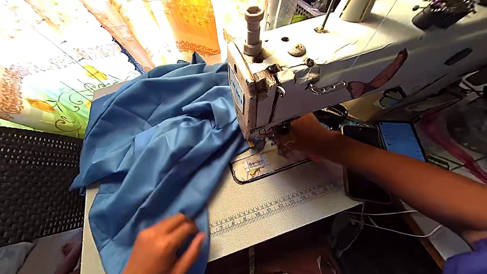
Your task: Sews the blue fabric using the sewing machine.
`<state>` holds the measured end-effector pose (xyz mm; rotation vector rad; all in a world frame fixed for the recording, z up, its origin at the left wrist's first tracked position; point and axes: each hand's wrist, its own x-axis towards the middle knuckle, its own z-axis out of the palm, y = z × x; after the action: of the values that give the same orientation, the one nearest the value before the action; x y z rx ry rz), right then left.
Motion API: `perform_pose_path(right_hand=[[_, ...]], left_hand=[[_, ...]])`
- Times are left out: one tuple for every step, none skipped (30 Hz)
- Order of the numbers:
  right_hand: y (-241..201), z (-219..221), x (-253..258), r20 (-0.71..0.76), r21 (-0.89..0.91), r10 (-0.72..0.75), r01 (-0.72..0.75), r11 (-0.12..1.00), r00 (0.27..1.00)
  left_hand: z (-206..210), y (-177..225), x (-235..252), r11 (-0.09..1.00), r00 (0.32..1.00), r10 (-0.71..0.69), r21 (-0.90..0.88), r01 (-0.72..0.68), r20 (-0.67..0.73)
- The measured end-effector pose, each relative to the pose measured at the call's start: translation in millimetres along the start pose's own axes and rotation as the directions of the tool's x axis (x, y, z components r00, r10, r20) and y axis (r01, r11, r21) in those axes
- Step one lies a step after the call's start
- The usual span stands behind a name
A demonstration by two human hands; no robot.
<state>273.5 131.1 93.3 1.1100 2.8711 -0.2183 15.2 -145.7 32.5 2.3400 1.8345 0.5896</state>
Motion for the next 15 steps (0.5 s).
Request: perform_pose_path(right_hand=[[-4.1,-10.4,5.2,0.087,0.058,0.032,-0.037,0.998,0.996],[-7.4,-20.1,10.6,0.176,0.114,0.052,-0.073,0.991,0.983],[-9.7,-27.8,15.8,0.249,0.156,0.061,-0.102,0.982,0.967],[-10.6,-32.0,20.2,0.305,0.162,0.065,-0.119,0.980,0.950],[-11.3,-33.4,22.8,0.346,0.139,0.075,-0.130,0.982,0.935],[-9.7,-30.1,23.5,0.345,0.117,0.074,-0.121,0.986,0.936],[-5.9,-22.6,22.0,0.299,0.110,0.063,-0.100,0.989,0.952],[-2.2,-11.2,16.0,0.206,0.114,0.046,-0.071,0.991,0.978],[2.7,7.2,7.8,0.046,0.109,0.002,-0.007,0.994,0.999],[5.2,31.2,-2.5,-0.204,0.103,-0.082,0.105,0.989,0.976],[-0.5,50.2,-15.6,-0.344,0.066,-0.157,0.190,0.980,0.926],[-12.6,63.5,-29.9,-0.384,0.026,-0.227,0.256,0.966,0.895],[-28.1,73.2,-42.0,-0.403,0.013,-0.283,0.314,0.949,0.870],[-44.5,80.0,-51.0,-0.411,0.032,-0.317,0.360,0.932,0.855],[-59.1,85.7,-55.4,-0.425,0.070,-0.338,0.402,0.913,0.840]], left_hand=[[-1.7,15.1,1.4,0.994,0.995,0.072,-0.082,-0.066,0.072],[-1.4,26.9,8.2,0.978,0.979,0.161,-0.156,-0.141,0.125],[-0.1,34.6,20.8,0.953,0.958,0.252,-0.204,-0.222,0.136],[0.1,38.3,39.2,0.930,0.939,0.326,-0.215,-0.299,0.105],[-0.4,38.2,62.0,0.913,0.927,0.371,-0.199,-0.355,0.051],[-1.0,34.1,87.1,0.909,0.922,0.387,-0.165,-0.383,-0.008],[-1.7,25.6,111.9,0.913,0.923,0.381,-0.140,-0.384,-0.043],[-1.4,13.2,134.5,0.920,0.927,0.372,-0.116,-0.375,-0.048],[-0.4,-0.8,154.7,0.926,0.932,0.361,-0.104,-0.362,-0.030],[1.8,-14.8,172.2,0.932,0.937,0.349,-0.099,-0.348,-0.009],[6.5,-28.5,186.5,0.931,0.937,0.349,-0.103,-0.349,-0.017],[12.7,-40.8,197.0,0.928,0.935,0.352,-0.114,-0.354,-0.035],[20.0,-50.7,204.4,0.924,0.933,0.357,-0.128,-0.360,-0.050],[27.5,-57.0,208.7,0.919,0.931,0.360,-0.147,-0.366,-0.063],[34.7,-59.6,210.1,0.917,0.931,0.357,-0.163,-0.365,-0.081]])
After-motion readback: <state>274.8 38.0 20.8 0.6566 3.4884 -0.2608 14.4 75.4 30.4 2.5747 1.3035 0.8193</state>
